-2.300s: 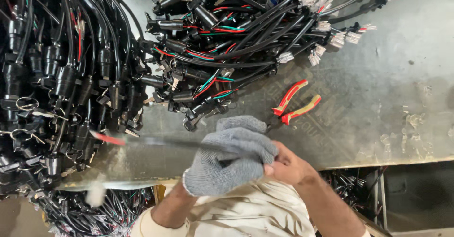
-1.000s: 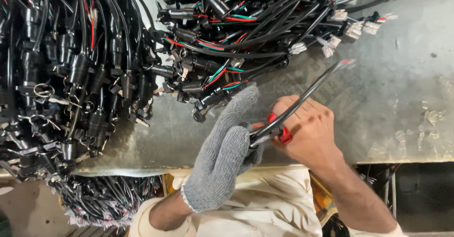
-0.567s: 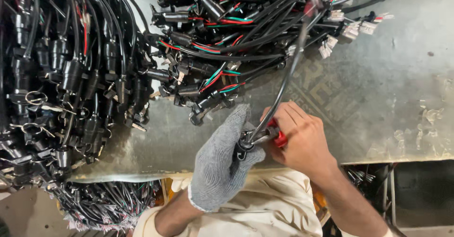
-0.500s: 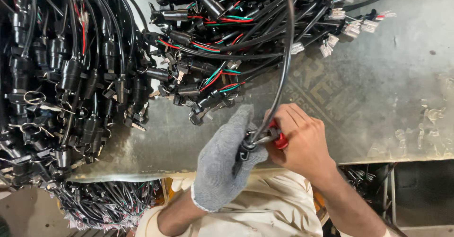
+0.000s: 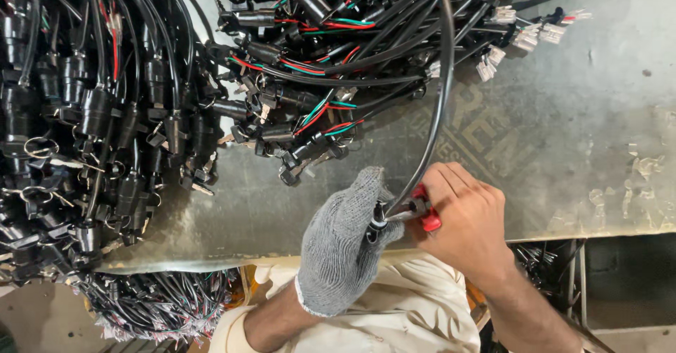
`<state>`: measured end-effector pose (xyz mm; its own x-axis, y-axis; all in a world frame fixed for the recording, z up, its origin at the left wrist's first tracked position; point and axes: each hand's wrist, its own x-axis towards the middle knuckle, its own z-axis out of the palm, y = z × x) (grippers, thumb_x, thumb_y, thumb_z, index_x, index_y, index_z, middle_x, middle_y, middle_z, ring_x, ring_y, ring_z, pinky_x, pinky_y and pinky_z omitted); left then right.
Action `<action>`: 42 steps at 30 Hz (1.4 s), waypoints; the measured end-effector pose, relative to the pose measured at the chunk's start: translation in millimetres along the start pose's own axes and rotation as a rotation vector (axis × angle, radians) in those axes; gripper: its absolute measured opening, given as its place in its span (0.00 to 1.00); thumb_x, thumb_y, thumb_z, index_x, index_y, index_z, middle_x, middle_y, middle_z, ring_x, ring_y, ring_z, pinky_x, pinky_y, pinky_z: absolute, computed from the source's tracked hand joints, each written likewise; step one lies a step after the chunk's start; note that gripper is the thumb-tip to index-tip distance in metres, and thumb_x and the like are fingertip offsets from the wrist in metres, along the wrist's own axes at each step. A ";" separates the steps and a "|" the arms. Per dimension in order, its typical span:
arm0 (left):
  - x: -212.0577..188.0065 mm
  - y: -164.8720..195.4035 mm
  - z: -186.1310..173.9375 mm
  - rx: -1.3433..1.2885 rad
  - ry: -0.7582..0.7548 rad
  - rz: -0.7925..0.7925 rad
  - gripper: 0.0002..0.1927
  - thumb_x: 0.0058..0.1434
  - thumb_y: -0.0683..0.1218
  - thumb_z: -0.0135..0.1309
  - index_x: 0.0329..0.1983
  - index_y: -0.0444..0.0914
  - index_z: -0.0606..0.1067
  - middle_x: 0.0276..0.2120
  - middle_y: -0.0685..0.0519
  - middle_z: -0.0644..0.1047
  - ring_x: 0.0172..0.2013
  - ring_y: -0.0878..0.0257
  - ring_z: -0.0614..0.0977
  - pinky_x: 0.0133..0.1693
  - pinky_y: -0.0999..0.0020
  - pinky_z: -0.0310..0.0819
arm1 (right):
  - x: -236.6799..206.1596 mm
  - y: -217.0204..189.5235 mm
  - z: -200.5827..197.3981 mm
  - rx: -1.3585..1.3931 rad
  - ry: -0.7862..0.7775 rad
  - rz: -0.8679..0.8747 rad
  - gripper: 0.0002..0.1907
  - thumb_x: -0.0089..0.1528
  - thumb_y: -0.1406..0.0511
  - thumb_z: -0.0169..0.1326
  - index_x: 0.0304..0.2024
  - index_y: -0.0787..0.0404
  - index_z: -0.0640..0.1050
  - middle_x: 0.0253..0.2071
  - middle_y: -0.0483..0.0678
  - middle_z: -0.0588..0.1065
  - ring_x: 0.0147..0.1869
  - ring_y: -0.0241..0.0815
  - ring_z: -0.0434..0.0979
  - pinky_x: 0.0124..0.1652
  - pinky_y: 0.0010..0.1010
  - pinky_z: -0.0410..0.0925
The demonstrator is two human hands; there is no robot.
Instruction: The person repeatedly picks up black wire harnesses with connectors and uses red-handled pliers to crimp the connector ends. The person holds each harness with a gloved left hand and operates the pliers with the right hand, then places the finished harness back on the table.
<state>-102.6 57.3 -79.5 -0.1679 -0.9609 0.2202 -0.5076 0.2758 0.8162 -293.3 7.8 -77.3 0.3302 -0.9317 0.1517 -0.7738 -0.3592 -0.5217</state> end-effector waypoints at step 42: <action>19.0 -5.3 -132.6 0.519 0.541 -0.183 0.25 0.76 0.48 0.46 0.72 0.33 0.62 0.48 0.47 0.79 0.41 0.64 0.81 0.38 0.69 0.78 | 35.3 11.8 0.0 -0.198 0.140 -0.231 0.37 0.52 0.50 0.65 0.58 0.62 0.75 0.60 0.54 0.70 0.64 0.57 0.66 0.57 0.47 0.62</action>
<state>8.9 34.2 -8.9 0.3257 -0.8343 0.4448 -0.8411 -0.0408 0.5394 -290.8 -29.4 -78.2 0.4423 -0.8180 0.3677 -0.7818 -0.5526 -0.2889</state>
